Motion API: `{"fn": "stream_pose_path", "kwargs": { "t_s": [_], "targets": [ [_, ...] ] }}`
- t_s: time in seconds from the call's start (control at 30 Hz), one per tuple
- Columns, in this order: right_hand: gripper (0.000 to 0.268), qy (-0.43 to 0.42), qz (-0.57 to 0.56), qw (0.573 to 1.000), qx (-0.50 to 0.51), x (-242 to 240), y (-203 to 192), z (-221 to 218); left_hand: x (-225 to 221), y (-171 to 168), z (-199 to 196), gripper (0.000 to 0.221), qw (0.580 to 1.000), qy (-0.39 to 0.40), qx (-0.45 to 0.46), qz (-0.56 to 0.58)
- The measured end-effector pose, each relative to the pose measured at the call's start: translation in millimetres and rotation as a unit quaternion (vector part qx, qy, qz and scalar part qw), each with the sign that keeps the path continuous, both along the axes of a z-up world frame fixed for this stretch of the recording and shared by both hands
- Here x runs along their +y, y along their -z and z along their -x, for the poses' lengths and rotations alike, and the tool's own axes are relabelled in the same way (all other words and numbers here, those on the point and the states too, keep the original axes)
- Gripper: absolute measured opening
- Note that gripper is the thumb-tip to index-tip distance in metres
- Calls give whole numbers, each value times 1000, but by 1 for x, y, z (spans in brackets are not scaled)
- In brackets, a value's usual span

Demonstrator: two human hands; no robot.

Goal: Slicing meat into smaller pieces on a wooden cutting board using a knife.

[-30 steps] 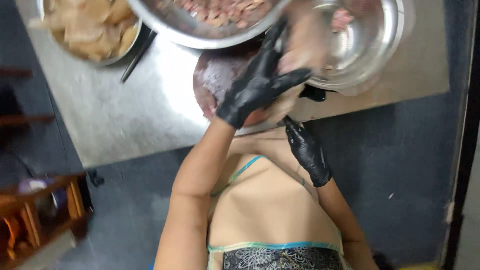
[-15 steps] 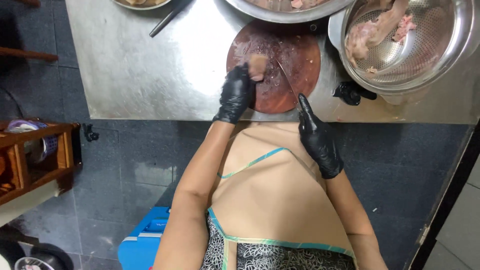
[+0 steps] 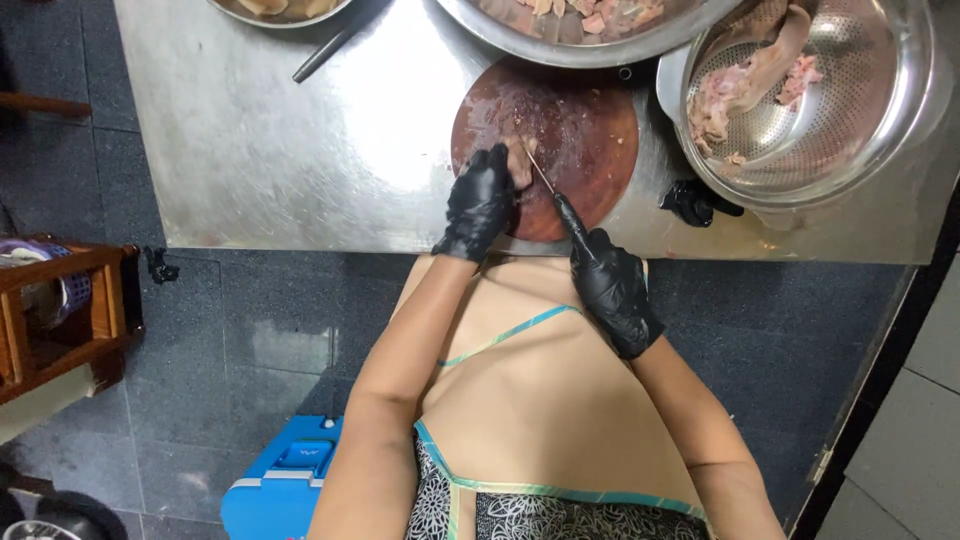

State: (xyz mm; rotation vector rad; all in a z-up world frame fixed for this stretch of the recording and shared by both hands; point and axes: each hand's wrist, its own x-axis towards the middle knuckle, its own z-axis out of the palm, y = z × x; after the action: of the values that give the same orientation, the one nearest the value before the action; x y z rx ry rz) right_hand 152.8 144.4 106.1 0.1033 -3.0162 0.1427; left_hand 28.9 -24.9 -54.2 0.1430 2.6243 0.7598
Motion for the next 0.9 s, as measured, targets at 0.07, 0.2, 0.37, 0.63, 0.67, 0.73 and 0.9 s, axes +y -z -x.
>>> {"fn": "stream_pose_path", "kwargs": {
  "t_s": [0.07,0.2,0.37,0.63,0.67,0.73,0.9],
  "targets": [
    [36,-39,-36,998,-18,4,6,-3,-17,-17,-9,55,999,38,-2,11],
    [29,-61,40,997,-13,-6,4,3,1,-52,-14,62,999,27,-6,45],
    [39,-50,33,993,-99,2,6,0,5,-24,-20,65,997,9,1,76],
    [39,-7,79,980,-182,-11,-7,12,12,-14,-18,53,992,21,48,114],
    [35,27,62,972,-227,-19,-6,18,13,-13,-17,50,993,15,52,109],
    [35,70,134,953,-261,-18,-8,37,7,-9,-11,47,992,33,73,96],
    [27,155,207,894,-367,-29,-14,99,3,-16,-7,40,984,53,148,88]
  ]
}}
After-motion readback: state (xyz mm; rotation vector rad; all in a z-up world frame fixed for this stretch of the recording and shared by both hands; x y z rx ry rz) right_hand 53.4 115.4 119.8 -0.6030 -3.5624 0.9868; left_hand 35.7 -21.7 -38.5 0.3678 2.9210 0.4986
